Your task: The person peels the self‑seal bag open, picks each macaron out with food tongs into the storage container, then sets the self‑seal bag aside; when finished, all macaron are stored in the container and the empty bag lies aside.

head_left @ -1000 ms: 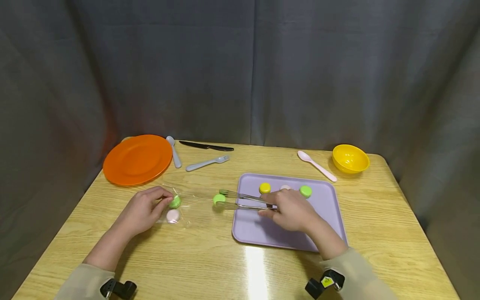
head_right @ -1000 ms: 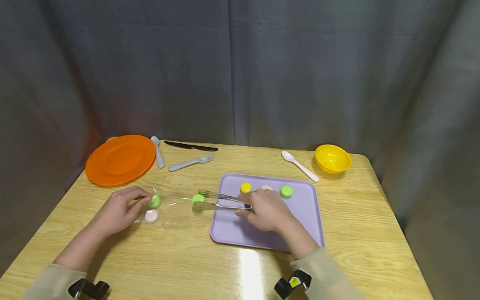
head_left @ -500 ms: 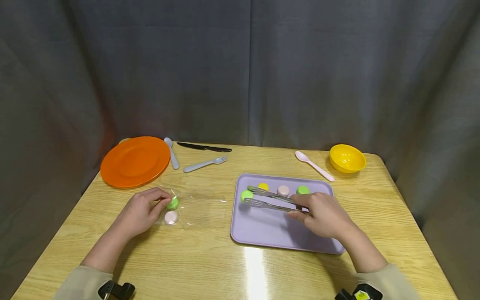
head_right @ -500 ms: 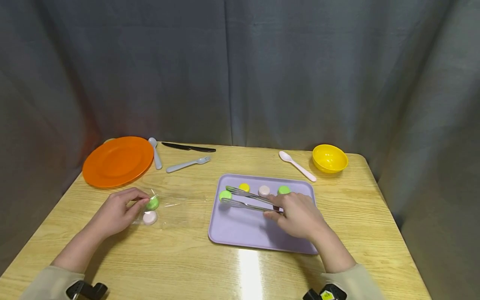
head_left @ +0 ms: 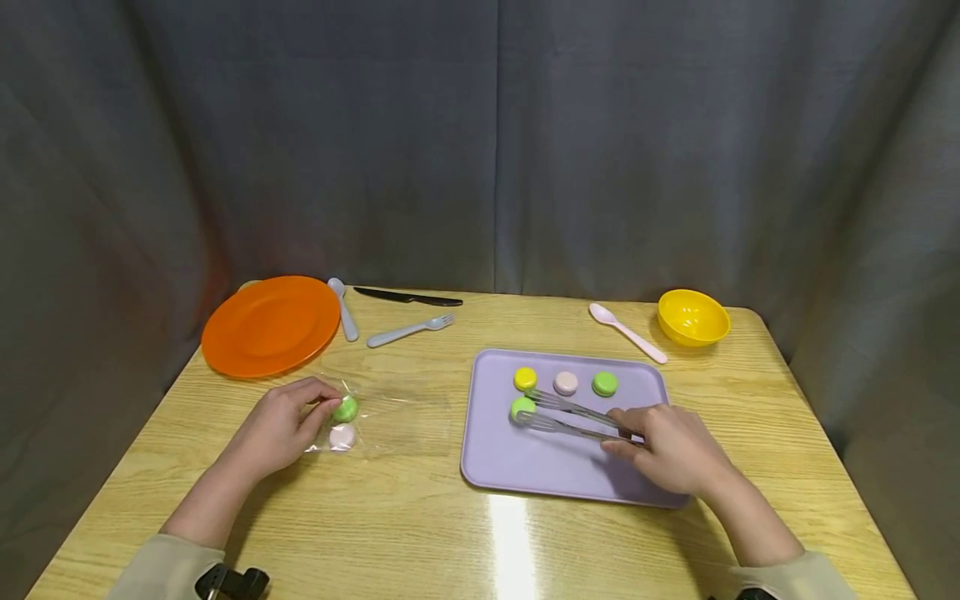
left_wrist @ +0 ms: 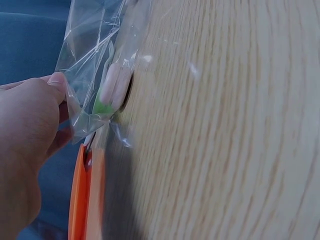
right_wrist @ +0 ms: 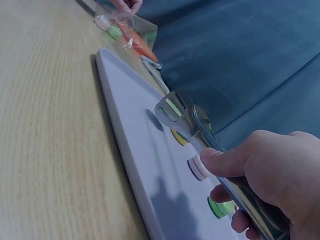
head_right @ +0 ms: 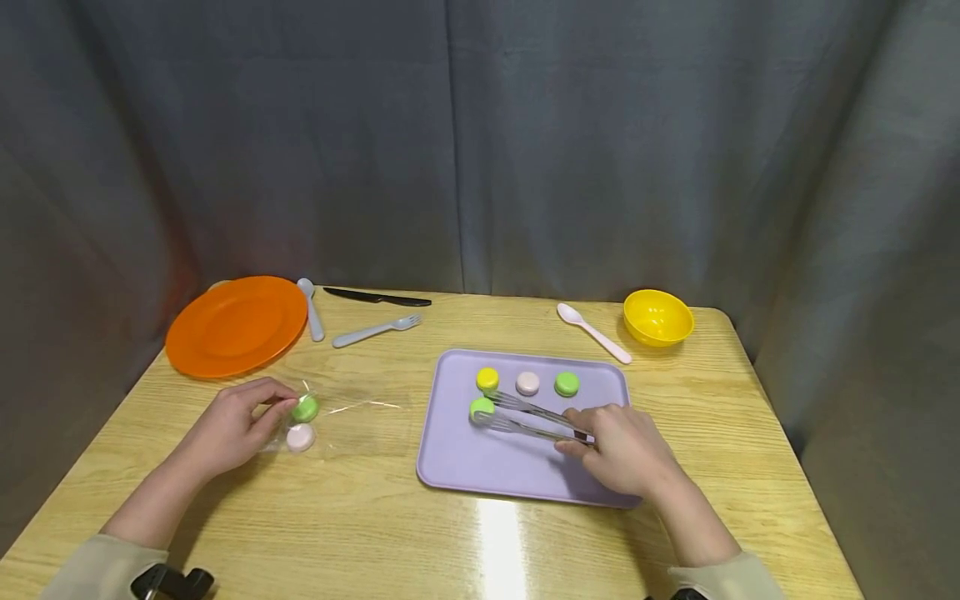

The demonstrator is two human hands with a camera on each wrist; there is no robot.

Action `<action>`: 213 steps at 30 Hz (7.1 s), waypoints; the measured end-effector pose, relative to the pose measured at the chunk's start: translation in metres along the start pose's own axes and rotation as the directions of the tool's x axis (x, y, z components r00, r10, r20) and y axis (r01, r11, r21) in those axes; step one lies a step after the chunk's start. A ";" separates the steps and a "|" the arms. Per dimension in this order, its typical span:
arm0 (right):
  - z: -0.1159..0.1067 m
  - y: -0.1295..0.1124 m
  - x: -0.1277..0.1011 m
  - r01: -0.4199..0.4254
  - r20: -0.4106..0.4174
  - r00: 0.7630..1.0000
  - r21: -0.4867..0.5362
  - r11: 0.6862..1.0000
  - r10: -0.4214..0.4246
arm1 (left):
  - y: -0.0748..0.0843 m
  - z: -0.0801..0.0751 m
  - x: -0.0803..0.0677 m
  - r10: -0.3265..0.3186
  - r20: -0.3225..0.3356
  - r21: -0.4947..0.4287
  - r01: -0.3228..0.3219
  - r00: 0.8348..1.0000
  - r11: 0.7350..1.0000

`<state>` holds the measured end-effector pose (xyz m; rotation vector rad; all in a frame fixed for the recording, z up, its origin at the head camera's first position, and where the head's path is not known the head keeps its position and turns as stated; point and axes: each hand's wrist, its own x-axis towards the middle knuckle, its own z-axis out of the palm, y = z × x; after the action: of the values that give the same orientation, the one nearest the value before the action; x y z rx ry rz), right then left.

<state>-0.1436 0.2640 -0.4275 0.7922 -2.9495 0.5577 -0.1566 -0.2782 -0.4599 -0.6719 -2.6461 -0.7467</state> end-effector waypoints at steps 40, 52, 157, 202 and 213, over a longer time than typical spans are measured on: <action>0.062 -0.111 0.106 0.207 0.039 0.978 -0.007 0.978 -0.207 | 0.005 -0.004 0.002 -0.016 0.034 -0.026 0.017 0.999 1.000; 0.079 -0.137 0.132 0.242 0.103 0.966 -0.039 0.970 -0.237 | 0.004 -0.001 0.001 0.006 0.011 -0.026 -0.006 1.000 1.000; -0.024 0.011 -0.042 -0.106 -0.033 0.994 -0.073 0.992 0.103 | 0.005 -0.001 0.006 -0.003 0.006 -0.062 0.003 1.000 0.998; 0.023 -0.066 0.046 0.166 -0.028 0.986 0.090 0.982 -0.164 | 0.011 -0.001 0.008 -0.007 0.030 -0.081 0.009 1.000 0.997; 0.045 -0.090 0.078 0.289 -0.027 0.957 0.076 0.954 -0.288 | 0.009 0.000 0.007 0.001 0.019 -0.082 0.000 1.000 0.997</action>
<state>-0.1643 0.1388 -0.4300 1.1945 -2.7375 0.6565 -0.1584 -0.2689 -0.4538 -0.7043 -2.6443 -0.8575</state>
